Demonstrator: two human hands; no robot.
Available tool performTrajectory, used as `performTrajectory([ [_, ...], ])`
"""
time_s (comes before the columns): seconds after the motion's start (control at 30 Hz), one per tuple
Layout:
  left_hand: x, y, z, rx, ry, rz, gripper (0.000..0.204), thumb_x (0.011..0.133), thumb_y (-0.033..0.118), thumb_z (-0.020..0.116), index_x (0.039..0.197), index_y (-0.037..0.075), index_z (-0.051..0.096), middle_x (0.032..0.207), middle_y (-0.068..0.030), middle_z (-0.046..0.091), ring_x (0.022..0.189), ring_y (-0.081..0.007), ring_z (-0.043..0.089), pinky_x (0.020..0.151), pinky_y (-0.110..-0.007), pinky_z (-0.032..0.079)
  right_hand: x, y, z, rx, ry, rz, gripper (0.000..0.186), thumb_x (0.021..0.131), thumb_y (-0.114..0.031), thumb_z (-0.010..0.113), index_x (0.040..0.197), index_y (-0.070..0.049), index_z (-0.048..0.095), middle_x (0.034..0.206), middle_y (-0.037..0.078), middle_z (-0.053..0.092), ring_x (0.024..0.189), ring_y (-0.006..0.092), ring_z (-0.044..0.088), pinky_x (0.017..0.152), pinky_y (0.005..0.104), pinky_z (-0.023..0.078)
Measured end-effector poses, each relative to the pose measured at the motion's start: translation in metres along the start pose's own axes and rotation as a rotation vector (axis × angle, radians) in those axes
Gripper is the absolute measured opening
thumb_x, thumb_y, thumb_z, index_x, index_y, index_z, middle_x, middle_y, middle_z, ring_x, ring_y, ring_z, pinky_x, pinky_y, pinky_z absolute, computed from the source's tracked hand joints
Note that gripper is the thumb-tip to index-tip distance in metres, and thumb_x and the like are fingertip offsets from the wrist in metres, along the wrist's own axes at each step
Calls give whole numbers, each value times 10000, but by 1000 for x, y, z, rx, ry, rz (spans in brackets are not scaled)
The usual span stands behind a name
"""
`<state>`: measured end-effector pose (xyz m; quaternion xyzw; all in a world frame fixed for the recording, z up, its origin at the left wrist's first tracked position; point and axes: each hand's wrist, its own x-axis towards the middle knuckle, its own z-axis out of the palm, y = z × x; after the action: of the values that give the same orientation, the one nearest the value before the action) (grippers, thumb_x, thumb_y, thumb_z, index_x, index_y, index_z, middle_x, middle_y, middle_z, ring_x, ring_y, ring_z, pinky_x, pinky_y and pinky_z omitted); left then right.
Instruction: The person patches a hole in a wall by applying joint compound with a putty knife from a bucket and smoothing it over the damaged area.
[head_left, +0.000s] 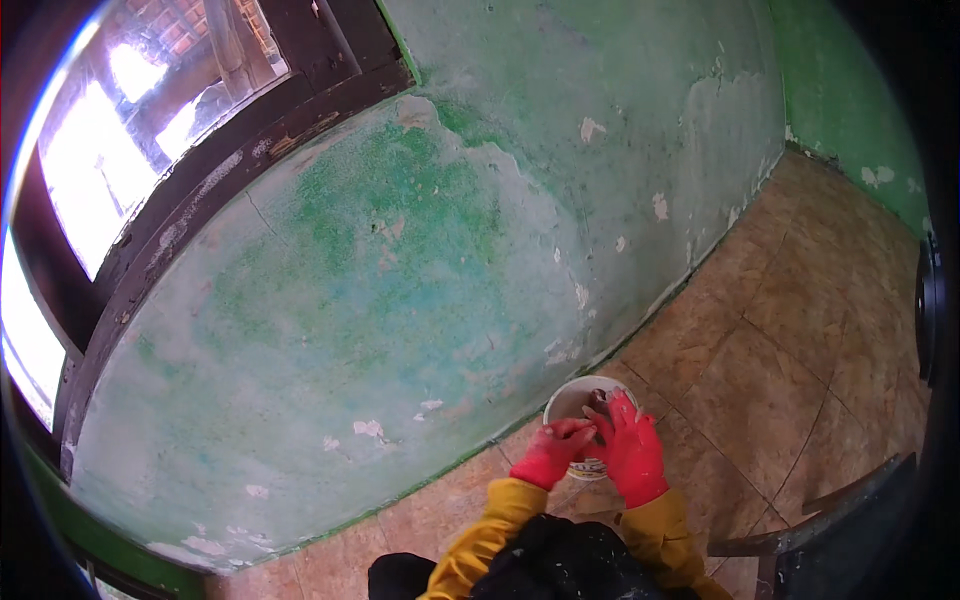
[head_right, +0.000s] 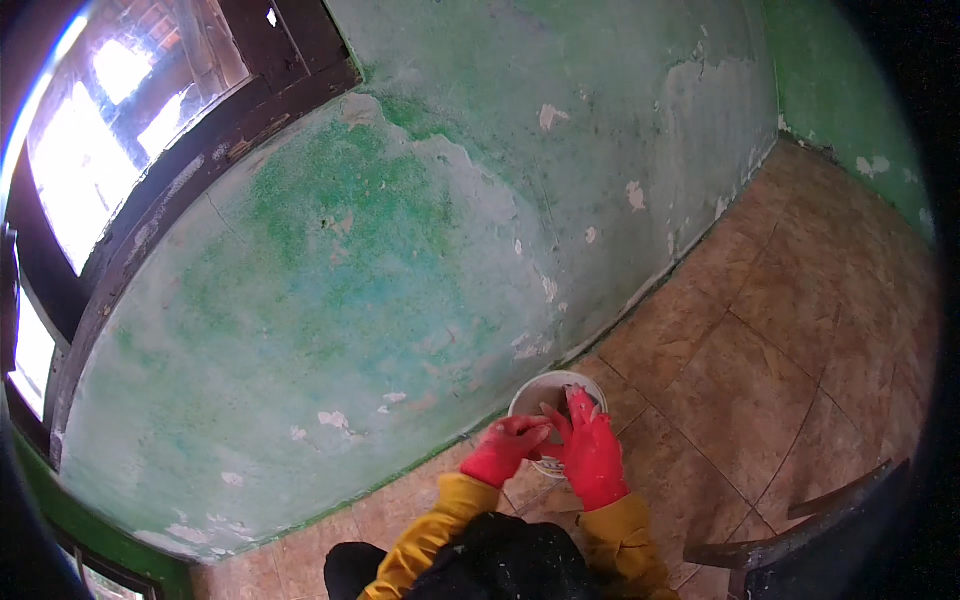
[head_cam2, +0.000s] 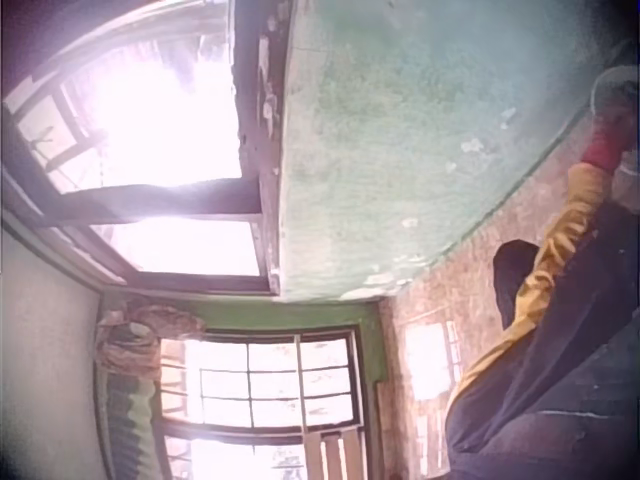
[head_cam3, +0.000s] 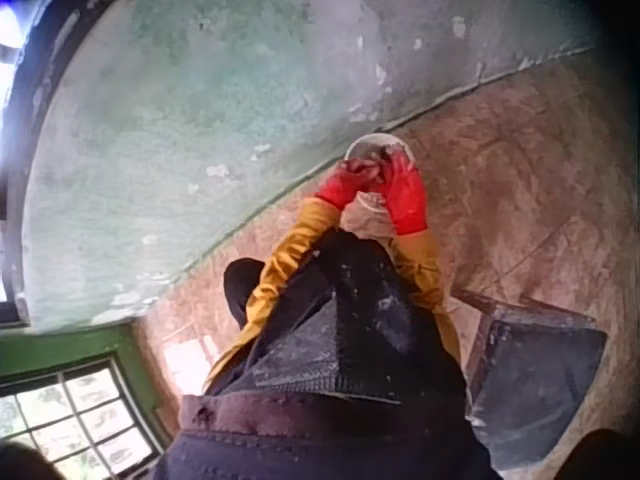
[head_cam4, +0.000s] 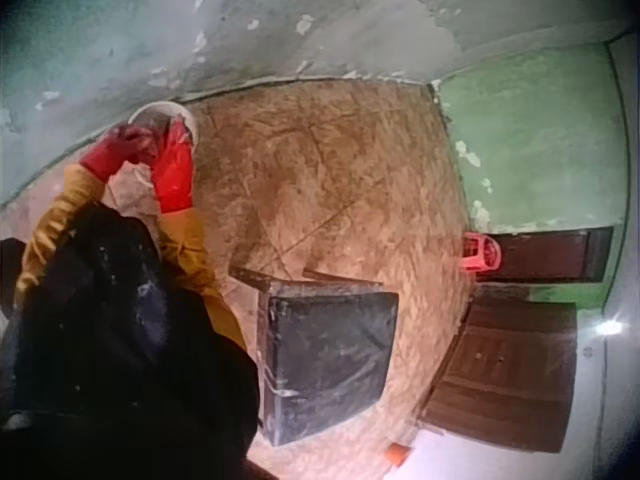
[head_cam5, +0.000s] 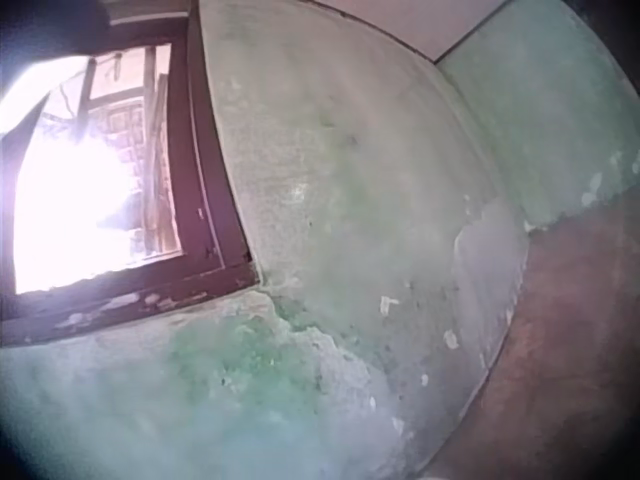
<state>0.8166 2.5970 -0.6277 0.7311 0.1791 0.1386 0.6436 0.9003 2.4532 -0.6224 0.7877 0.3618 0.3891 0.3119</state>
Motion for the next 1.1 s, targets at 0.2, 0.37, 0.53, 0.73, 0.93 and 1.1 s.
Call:
performTrajectory([
  [0.2,17,84,11,232,-702,-102,239,838,199,634,1000,24,646,936,-26,610,806,-123,573,649,-257,495,-19,40,-7,-2475,-85,-311,546,936,-361,347,1413,-145,189,1458,87,202,1310,265,271,1001,406,337],
  [0.37,-7,108,7,428,-791,-85,170,838,177,608,945,56,661,1083,-21,569,848,-164,579,681,-277,480,-40,37,-20,-786,-77,-281,538,949,-337,352,1416,-136,177,1459,82,204,1308,267,277,965,393,363],
  [0.53,-28,76,-21,643,-686,266,126,830,157,591,887,56,640,1011,-71,595,847,-225,581,744,-301,466,-45,15,-36,-361,95,-142,556,943,-336,356,1422,-144,148,1467,70,184,1304,283,282,989,460,317],
  [0.73,-48,55,-55,734,-546,342,79,826,126,587,865,64,616,857,-83,575,829,-226,577,743,-307,465,-57,5,-47,-212,207,-204,580,936,-334,361,1429,-153,113,1476,55,161,1300,302,289,1017,541,261],
  [0.93,-59,42,-42,96,-466,-248,227,864,159,573,1064,53,571,988,-27,572,926,-141,542,766,-274,458,-65,2,-36,455,213,-324,617,867,-283,440,1417,-262,161,1466,73,205,1295,320,310,1000,538,281],
  [1.1,-56,23,-38,-28,-435,-412,325,862,185,593,1151,43,555,1087,-42,570,952,-136,536,751,-262,460,-72,-9,-41,823,273,-196,609,828,-474,499,1370,-263,318,1405,58,325,1309,242,278,948,467,351],
])
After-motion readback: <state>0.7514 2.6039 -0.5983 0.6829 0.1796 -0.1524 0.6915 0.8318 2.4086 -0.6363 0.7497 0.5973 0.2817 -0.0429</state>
